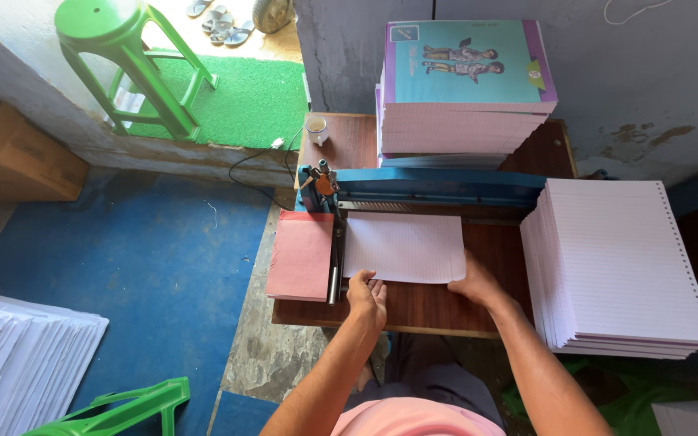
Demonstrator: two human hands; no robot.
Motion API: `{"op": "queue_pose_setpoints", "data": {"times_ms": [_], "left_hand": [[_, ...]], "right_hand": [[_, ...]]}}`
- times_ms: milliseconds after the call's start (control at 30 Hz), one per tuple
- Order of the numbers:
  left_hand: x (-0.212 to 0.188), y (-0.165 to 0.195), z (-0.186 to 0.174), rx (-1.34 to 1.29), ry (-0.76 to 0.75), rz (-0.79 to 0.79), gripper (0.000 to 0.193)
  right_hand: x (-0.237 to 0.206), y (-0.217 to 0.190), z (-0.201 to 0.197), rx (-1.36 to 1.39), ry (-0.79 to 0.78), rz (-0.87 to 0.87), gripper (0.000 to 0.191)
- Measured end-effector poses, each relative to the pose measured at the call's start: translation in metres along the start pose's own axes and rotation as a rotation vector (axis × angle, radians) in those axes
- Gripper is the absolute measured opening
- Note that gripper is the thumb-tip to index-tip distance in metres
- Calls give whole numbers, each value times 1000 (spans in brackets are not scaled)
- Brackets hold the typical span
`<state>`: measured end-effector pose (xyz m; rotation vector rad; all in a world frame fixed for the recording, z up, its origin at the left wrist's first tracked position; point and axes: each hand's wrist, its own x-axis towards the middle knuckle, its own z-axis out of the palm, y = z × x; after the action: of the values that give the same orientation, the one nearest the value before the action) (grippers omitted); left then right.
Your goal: The person inserts lined paper sheets into a pink cover using a manual binding machine. The person aligns the paper and cover, presses the machine to bind them, and stacks the finished notebooks on the right side of the table.
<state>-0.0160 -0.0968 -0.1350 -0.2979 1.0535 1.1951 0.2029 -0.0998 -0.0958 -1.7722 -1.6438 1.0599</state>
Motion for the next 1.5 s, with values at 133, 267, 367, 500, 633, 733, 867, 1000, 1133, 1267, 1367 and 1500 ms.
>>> {"op": "queue_pose_setpoints", "data": {"times_ms": [133, 267, 367, 500, 633, 733, 867, 1000, 1133, 1267, 1367, 1500], "left_hand": [[-1, 1, 1, -12, 3, 4, 72], [-1, 1, 3, -19, 6, 6, 76], [-2, 2, 4, -30, 21, -6, 81], [-2, 3, 5, -33, 15, -7, 86], [-3, 4, 5, -2, 1, -15, 87], [-3, 4, 5, -8, 0, -14, 87], [-4, 3, 6, 10, 7, -4, 86], [-5, 5, 6, 24, -4, -5, 83], [-7, 4, 5, 52, 6, -3, 82], [-6, 3, 6, 50, 4, 2, 81], [-5, 2, 6, 41, -1, 14, 79], [-5, -1, 4, 40, -3, 26, 77]], "right_hand": [[0, -1, 0, -33, -17, 44, 60], [-1, -2, 0, -32, 0, 53, 63], [-2, -3, -1, -48, -3, 82, 63], [-1, -5, 0, -114, 4, 131, 68], [-2, -5, -1, -113, -2, 82, 64], [-2, -5, 0, -64, 21, -20, 63], [-4, -7, 0, -72, 12, 50, 55], [-3, -11, 1, -65, 34, 52, 59], [-3, -9, 1, -63, 24, 65, 55], [-2, -4, 1, -33, 26, 34, 60], [-2, 2, -4, 63, -4, -45, 84], [-2, 7, -10, 303, -117, 263, 91]]}}
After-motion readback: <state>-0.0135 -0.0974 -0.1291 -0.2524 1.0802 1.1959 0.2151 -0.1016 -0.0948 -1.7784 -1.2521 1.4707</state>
